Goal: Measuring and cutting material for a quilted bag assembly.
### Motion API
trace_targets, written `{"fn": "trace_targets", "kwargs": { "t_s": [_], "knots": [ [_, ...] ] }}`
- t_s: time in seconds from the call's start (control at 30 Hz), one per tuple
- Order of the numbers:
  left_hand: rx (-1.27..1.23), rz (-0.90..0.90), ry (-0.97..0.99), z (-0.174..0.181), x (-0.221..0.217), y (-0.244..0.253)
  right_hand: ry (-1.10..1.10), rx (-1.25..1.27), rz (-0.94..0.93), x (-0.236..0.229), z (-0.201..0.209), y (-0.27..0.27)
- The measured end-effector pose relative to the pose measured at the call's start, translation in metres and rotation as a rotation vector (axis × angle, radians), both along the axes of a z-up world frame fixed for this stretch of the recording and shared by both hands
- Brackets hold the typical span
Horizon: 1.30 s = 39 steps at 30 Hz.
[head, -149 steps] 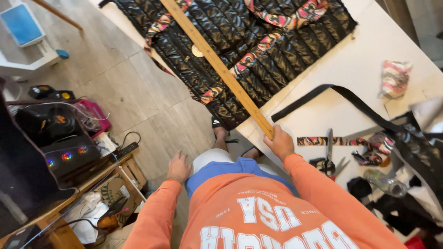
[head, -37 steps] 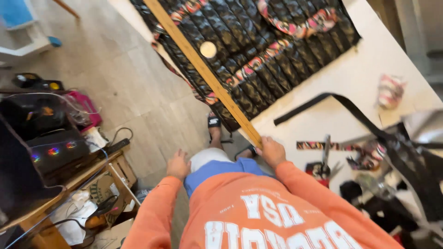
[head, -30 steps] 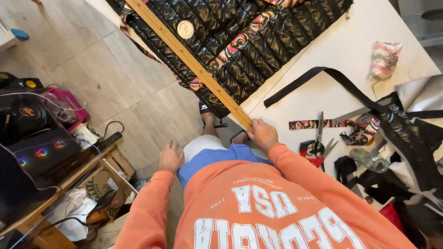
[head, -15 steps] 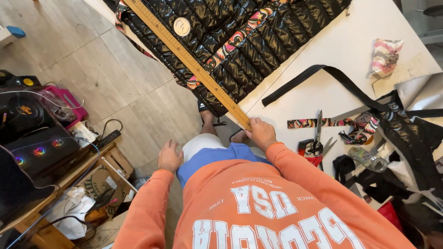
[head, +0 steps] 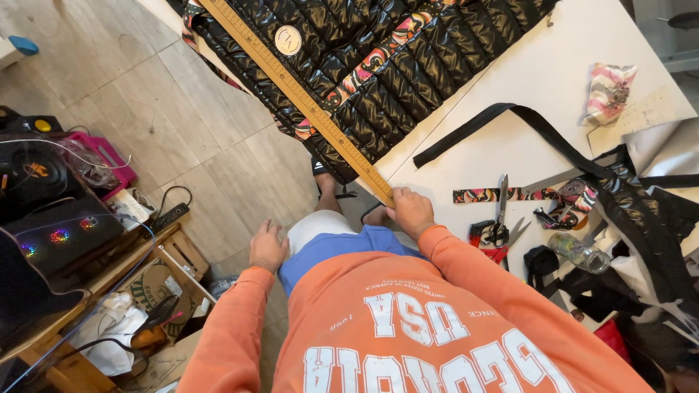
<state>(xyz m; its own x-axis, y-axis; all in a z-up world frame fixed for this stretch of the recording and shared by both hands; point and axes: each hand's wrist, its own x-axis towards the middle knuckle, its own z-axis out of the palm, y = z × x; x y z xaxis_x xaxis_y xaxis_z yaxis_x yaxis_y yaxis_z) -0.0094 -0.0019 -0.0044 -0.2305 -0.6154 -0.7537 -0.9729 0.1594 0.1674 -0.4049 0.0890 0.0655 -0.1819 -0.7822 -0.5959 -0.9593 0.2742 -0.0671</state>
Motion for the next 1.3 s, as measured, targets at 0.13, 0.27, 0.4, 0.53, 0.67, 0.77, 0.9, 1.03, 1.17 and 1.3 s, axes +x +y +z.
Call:
{"fn": "trace_targets", "kwargs": {
  "t_s": [0.13, 0.27, 0.4, 0.53, 0.67, 0.77, 0.9, 1.03, 1.17, 1.3],
  "knots": [
    [0.001, -0.006, -0.003, -0.001, 0.002, 0.0, 0.01, -0.029, 0.009, 0.002, 0.002, 0.001],
    [0.008, 0.001, -0.006, 0.0, 0.001, -0.001, 0.016, -0.033, 0.016, 0.002, 0.003, -0.002],
    [0.007, -0.012, -0.008, 0.001, 0.003, -0.001, 0.024, -0.046, 0.011, 0.004, 0.007, -0.003],
    [0.001, -0.013, -0.006, 0.001, 0.004, -0.002, 0.027, -0.045, 0.011, 0.004, 0.005, -0.002],
    [-0.008, -0.017, 0.006, -0.001, 0.007, -0.001, 0.035, -0.072, 0.018, 0.004, 0.001, 0.0],
    [-0.006, -0.014, 0.024, -0.002, 0.008, -0.002, 0.034, -0.07, 0.017, 0.005, 0.004, -0.002],
    [-0.012, -0.025, 0.007, -0.003, 0.01, -0.002, 0.046, -0.064, 0.014, 0.006, 0.005, -0.002],
    [0.004, -0.016, 0.006, -0.003, 0.01, -0.003, 0.037, -0.064, 0.004, 0.006, 0.005, -0.003],
    [0.002, -0.024, 0.008, -0.003, 0.012, -0.004, 0.039, -0.061, 0.0, 0.007, 0.005, -0.004],
    [0.002, -0.025, -0.006, -0.005, 0.014, -0.005, 0.047, -0.057, -0.003, 0.008, 0.004, -0.003]
  ]
}}
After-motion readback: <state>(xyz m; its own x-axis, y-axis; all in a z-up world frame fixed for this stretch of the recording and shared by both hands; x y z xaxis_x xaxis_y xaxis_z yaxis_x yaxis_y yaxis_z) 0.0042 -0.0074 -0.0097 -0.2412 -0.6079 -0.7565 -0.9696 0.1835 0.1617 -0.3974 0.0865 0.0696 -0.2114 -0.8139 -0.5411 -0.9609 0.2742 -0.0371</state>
